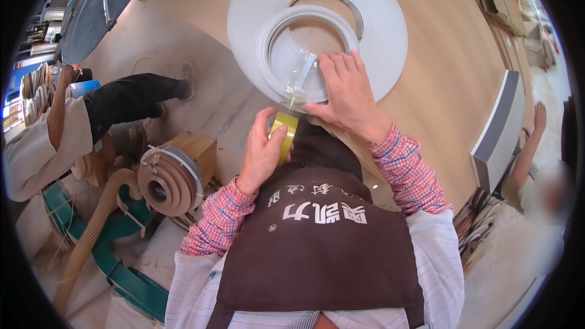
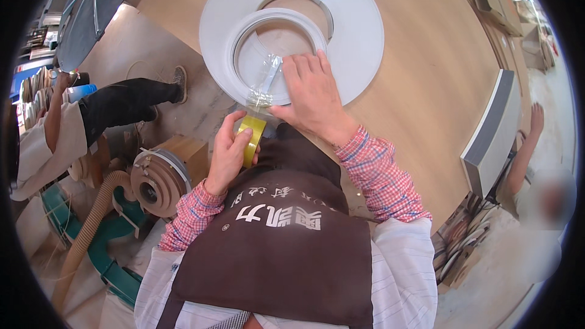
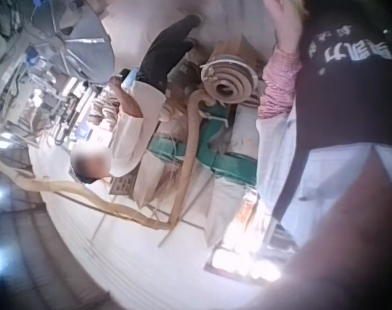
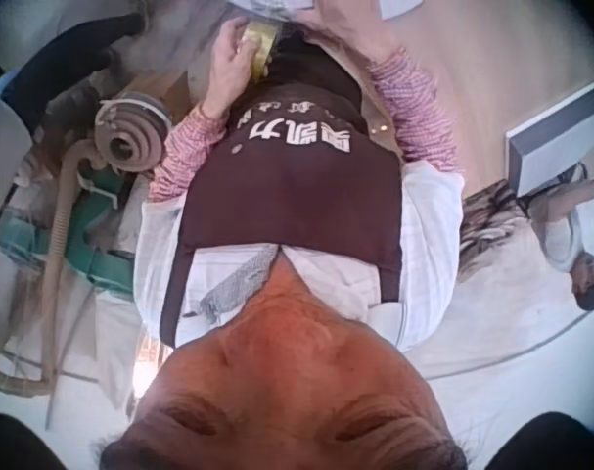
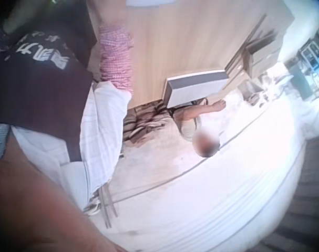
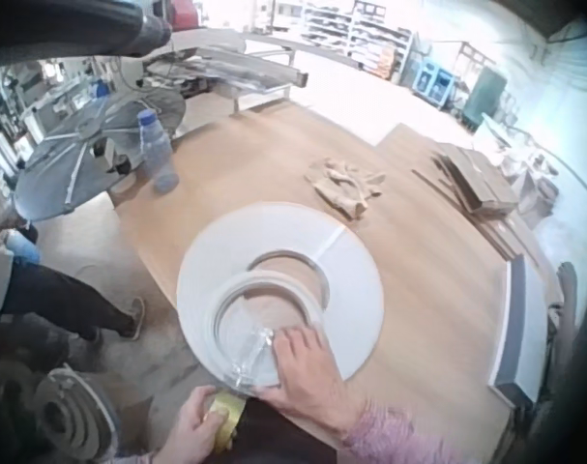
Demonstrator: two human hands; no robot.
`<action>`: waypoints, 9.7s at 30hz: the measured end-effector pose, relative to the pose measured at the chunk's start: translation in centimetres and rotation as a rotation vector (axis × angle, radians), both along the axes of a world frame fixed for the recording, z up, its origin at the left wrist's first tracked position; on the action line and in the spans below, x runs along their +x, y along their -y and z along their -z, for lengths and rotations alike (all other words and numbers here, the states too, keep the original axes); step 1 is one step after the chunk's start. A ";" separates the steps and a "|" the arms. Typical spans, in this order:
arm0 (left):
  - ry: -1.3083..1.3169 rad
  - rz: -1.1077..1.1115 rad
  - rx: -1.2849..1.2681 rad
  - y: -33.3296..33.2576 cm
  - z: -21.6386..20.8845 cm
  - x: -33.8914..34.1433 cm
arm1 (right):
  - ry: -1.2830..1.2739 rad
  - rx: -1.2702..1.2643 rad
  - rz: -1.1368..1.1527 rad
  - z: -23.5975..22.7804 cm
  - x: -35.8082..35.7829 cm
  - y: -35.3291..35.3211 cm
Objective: The person applies yellow tape to the edges of several circular rings on a workbench. They use a utility knife to cut the tape and smooth it onto the rings, handling each ring individually.
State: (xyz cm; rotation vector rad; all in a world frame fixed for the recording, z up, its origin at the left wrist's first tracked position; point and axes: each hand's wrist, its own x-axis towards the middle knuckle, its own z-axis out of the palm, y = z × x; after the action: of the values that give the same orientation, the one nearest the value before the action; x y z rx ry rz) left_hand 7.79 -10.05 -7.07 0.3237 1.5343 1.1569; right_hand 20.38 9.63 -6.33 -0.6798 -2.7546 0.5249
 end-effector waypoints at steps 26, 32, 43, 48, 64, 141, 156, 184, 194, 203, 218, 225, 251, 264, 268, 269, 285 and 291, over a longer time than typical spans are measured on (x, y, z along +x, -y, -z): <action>0.145 0.202 0.365 -1.1 8.7 -2.1 | 0.173 0.160 -0.120 1.8 -3.0 2.7; 0.136 0.138 0.343 -1.9 11.5 -1.7 | 0.098 0.214 -0.088 4.2 -3.3 3.3; 0.109 0.139 0.235 -1.5 10.6 -2.9 | 0.073 0.232 0.004 3.9 -3.9 4.1; 0.053 0.170 0.217 -1.9 9.5 -2.8 | 0.090 0.222 0.043 3.4 -4.0 4.6; 0.103 0.119 0.198 -1.8 9.7 -1.8 | 0.086 0.239 0.002 2.8 -3.2 3.8; -0.181 0.335 0.344 -1.2 14.2 -4.6 | 0.123 0.211 0.056 1.1 -2.4 4.3; 0.059 0.008 0.117 1.7 9.2 -0.7 | 0.141 0.063 -0.056 1.7 -2.9 3.4; -0.351 0.079 0.166 5.1 6.5 0.2 | 0.323 0.111 -0.064 -1.1 -2.5 6.2; -0.249 0.078 0.334 6.1 6.9 -0.9 | 0.399 0.048 -0.091 -1.8 -2.5 6.1; -0.296 0.087 0.527 8.0 8.4 0.3 | 0.456 0.058 -0.036 -1.6 -0.6 7.3; -0.405 -0.199 0.696 6.6 12.1 3.5 | 0.565 0.089 0.089 -2.4 1.4 8.8; -0.363 -0.219 0.774 6.4 12.8 3.7 | 0.613 0.101 0.170 -2.9 1.4 9.6; -0.022 -0.301 0.977 6.5 15.2 6.8 | 0.689 0.119 0.273 -3.5 1.3 10.1; -0.157 -0.321 0.401 14.3 10.4 6.4 | 0.403 0.123 0.001 -2.9 -0.2 9.2; -0.168 -0.370 0.292 15.7 8.3 6.7 | 0.304 0.307 -0.104 -1.0 -1.4 10.0; -0.148 -0.358 0.258 16.4 7.8 6.8 | 0.303 0.333 -0.143 -0.7 -1.9 10.1; 0.161 -0.488 0.333 17.6 -1.7 4.7 | 0.310 0.750 -0.347 2.0 -4.9 10.5; 0.123 -0.472 0.366 17.0 -2.8 5.5 | 0.123 0.753 -0.328 4.2 -6.1 9.8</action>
State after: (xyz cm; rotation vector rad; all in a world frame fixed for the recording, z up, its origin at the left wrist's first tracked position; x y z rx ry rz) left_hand 13.26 -27.09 -4.27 0.1273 1.3204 1.8025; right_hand 14.23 -0.21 -10.54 -0.0792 -2.8605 -0.5125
